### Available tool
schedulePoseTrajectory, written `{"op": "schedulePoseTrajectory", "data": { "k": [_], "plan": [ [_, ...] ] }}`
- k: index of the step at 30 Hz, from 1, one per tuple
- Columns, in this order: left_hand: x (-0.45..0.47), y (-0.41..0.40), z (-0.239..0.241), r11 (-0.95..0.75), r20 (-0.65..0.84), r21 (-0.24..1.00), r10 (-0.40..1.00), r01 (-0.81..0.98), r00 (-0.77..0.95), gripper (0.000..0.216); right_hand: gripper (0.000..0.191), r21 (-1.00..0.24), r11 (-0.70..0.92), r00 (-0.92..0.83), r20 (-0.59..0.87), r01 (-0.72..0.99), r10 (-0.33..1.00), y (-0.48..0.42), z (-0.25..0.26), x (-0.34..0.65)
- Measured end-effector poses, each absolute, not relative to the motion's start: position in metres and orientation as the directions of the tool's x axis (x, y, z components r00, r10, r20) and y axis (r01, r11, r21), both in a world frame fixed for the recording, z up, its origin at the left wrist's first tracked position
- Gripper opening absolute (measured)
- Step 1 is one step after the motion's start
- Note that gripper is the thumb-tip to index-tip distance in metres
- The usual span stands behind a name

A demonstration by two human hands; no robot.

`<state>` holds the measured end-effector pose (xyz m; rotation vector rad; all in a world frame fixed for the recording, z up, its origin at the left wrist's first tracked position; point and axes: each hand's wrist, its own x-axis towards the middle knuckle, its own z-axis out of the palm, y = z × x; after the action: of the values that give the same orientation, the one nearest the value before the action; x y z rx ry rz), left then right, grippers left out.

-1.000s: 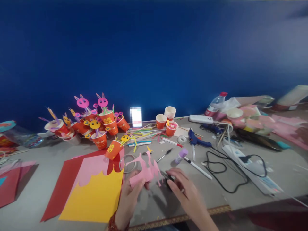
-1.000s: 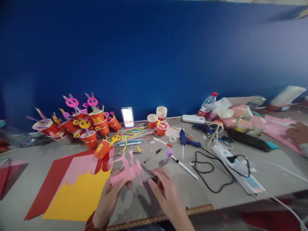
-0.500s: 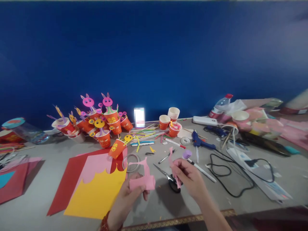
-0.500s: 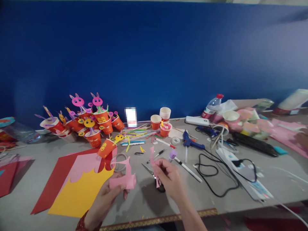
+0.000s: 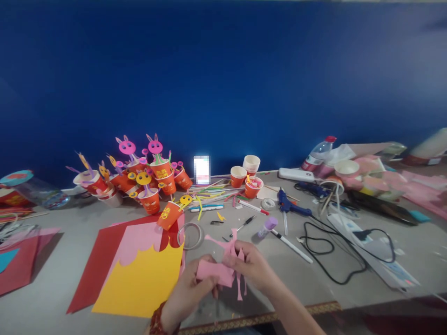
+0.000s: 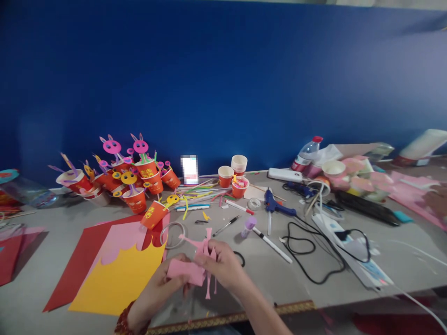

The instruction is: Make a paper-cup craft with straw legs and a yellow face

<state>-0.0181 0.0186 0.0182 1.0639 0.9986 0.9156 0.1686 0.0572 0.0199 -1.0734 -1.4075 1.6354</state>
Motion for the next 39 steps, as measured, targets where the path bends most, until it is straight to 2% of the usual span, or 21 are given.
{"op": "schedulePoseTrajectory", "data": {
  "k": [5, 11, 16, 18, 20, 22, 24, 25, 26, 27, 32, 34, 39],
  "plan": [
    [-0.005, 0.018, -0.003, 0.228, -0.23, 0.928, 0.973, -0.295, 0.027, 0.033, 0.044, -0.983, -0.148, -0.211, -0.123, -0.107, 0.97, 0.053, 0.002, 0.16],
    [0.01, 0.022, -0.006, 0.192, -0.22, 0.922, 0.974, -0.335, -0.047, 0.034, 0.044, -0.974, -0.115, -0.133, -0.09, -0.194, 0.987, 0.043, -0.008, 0.142],
    [0.01, 0.024, -0.009, 0.256, -0.351, 0.791, 0.934, -0.555, -0.069, 0.031, 0.047, -0.957, 0.017, 0.168, -0.033, -0.289, 0.985, 0.041, -0.003, 0.149],
    [0.008, 0.024, -0.015, 0.261, -0.388, 0.777, 0.915, -0.574, -0.109, 0.034, 0.044, -0.981, 0.049, 0.178, 0.015, -0.188, 0.984, 0.051, 0.017, 0.173],
    [0.006, 0.025, -0.023, 0.28, -0.404, 0.801, 0.905, -0.529, -0.133, 0.04, 0.042, -0.991, 0.127, 0.089, 0.129, 0.03, 0.988, 0.072, 0.046, 0.206],
    [0.007, 0.026, -0.03, 0.307, -0.407, 0.83, 0.904, -0.465, -0.128, 0.047, 0.043, -0.916, 0.273, 0.095, 0.312, 0.294, 0.945, 0.106, 0.077, 0.241],
    [0.009, 0.027, -0.036, 0.303, -0.371, 0.863, 0.923, -0.405, -0.1, 0.048, 0.045, -0.749, 0.279, 0.08, 0.404, 0.602, 0.911, 0.149, 0.1, 0.27],
    [0.011, 0.028, -0.039, 0.291, -0.343, 0.88, 0.936, -0.376, -0.08, 0.048, 0.045, -0.629, 0.216, 0.032, 0.358, 0.747, 0.933, 0.172, 0.108, 0.281],
    [0.012, 0.028, -0.042, 0.278, -0.317, 0.895, 0.947, -0.349, -0.059, 0.048, 0.045, -0.505, 0.154, -0.035, 0.238, 0.849, 0.971, 0.195, 0.111, 0.289],
    [0.013, 0.029, -0.044, 0.269, -0.299, 0.906, 0.953, -0.327, -0.045, 0.049, 0.042, -0.466, 0.141, -0.071, 0.165, 0.874, 0.984, 0.216, 0.112, 0.296],
    [0.011, 0.03, -0.053, 0.276, -0.302, 0.92, 0.952, -0.279, -0.056, 0.053, 0.023, -0.347, 0.13, -0.176, -0.102, 0.929, 0.979, 0.282, 0.091, 0.303],
    [0.01, 0.031, -0.053, 0.268, -0.294, 0.921, 0.954, -0.282, -0.055, 0.053, 0.023, -0.323, 0.139, -0.203, -0.176, 0.936, 0.963, 0.292, 0.082, 0.302],
    [0.012, 0.032, -0.047, 0.289, -0.323, 0.91, 0.944, -0.296, -0.07, 0.054, 0.025, -0.304, 0.121, -0.189, -0.207, 0.945, 0.96, 0.3, 0.081, 0.308]
  ]
}}
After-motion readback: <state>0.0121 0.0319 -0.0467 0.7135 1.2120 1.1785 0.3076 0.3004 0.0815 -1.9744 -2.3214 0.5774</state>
